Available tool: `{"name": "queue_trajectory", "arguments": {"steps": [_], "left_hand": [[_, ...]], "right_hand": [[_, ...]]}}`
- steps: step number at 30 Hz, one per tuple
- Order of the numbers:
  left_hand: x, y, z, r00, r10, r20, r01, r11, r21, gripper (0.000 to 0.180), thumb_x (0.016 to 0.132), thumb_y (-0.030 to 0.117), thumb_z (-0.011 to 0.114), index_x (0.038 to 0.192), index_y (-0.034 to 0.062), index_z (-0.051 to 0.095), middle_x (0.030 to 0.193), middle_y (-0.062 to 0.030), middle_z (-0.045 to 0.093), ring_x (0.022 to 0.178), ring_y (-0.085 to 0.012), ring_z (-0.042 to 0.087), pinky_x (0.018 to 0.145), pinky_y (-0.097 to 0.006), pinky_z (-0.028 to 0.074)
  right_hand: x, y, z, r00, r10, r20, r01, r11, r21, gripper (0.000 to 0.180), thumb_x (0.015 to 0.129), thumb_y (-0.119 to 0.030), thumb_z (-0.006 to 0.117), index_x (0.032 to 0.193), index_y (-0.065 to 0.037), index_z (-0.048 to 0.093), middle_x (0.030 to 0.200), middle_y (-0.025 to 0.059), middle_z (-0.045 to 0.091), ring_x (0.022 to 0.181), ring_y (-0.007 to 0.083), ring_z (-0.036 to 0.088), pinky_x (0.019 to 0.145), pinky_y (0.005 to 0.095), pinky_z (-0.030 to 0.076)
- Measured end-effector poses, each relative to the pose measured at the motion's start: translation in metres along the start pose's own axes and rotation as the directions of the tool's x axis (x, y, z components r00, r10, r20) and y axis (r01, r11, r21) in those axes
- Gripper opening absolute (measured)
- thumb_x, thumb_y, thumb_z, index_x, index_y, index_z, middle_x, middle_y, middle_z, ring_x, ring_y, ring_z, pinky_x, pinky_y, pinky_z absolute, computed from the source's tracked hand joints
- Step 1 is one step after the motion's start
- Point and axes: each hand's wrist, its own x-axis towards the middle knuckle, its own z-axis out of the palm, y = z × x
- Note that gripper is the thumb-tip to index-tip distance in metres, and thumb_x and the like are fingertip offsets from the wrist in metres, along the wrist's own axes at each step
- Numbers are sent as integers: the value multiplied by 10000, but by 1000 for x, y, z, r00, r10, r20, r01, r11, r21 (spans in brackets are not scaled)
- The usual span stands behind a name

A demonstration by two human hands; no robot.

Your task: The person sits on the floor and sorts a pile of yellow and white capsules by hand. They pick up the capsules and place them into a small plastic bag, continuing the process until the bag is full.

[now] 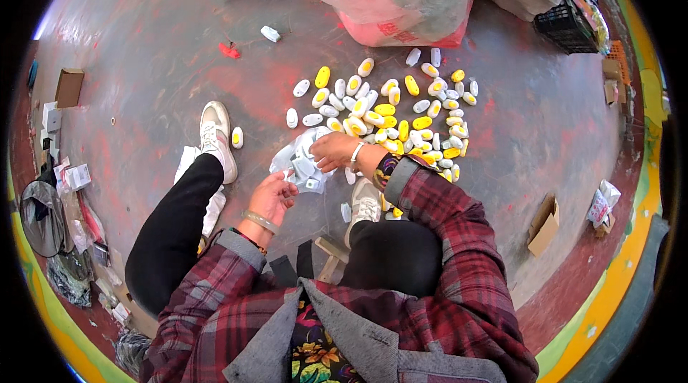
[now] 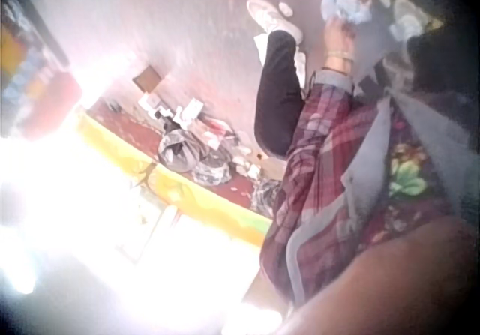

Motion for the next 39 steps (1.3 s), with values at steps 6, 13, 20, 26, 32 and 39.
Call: {"name": "queue_trajectory", "arguments": {"steps": [6, 13, 20, 26, 32, 39], "left_hand": [[2, -2, -1, 1000, 4, -3, -4, 1000, -4, 286, 797, 97, 452, 1074, 36, 481, 734, -24, 536, 688, -117, 512, 580, -238, 378], [2, 4, 8, 999, -7, -34, 7, 1000, 12, 287, 792, 92, 455, 1070, 30, 483, 724, -25, 539, 683, -117, 513, 583, -235, 378], [5, 9, 11, 999, -22, -50, 24, 999, 29, 270, 798, 103, 450, 1056, 34, 490, 715, -19, 539, 672, -106, 510, 582, -228, 374], [12, 20, 13, 999, -38, -26, 40, 997, 68, 231, 801, 105, 448, 1008, 33, 522, 711, -19, 539, 665, -102, 505, 577, -225, 371], [16, 29, 20, 998, -63, -15, 64, 996, 57, 215, 797, 97, 460, 990, 39, 534, 699, -13, 543, 644, -96, 505, 559, -213, 368], [12, 25, 13, 999, -36, -32, 39, 997, 66, 211, 809, 99, 458, 1000, 37, 525, 704, -6, 542, 643, -84, 507, 555, -202, 374]], "right_hand": [[-30, -18, -69, 979, -136, -152, 164, 968, 190, 261, 769, -238, 572, 889, -7, 563, 835, 102, 597, 713, 183, 589, 632, 265, 484], [-10, 29, -191, 711, -167, -683, 175, 983, -59, 256, 724, -231, 590, 901, -47, 589, 852, 147, 609, 756, 296, 594, 678, 339, 477], [-6, -11, -256, 263, -590, -764, -250, 723, -644, 584, 626, -390, 649, 1128, -127, 505, 1168, 215, 458, 1065, 376, 436, 881, 426, 380], [5, -35, -319, 380, -326, -865, -581, 644, -498, 889, 596, -562, 624, 1315, -167, 280, 1338, 168, 295, 1249, 347, 232, 992, 435, 257], [20, -19, -347, 467, -465, -752, -611, 445, -655, 927, 622, -640, 541, 1337, -136, 235, 1377, 104, 252, 1259, 344, 218, 1019, 416, 210], [29, -30, -243, 457, -538, -708, -555, 450, -700, 453, 617, -292, 658, 1033, -176, 524, 1102, 136, 507, 1021, 315, 481, 821, 402, 420]]}}
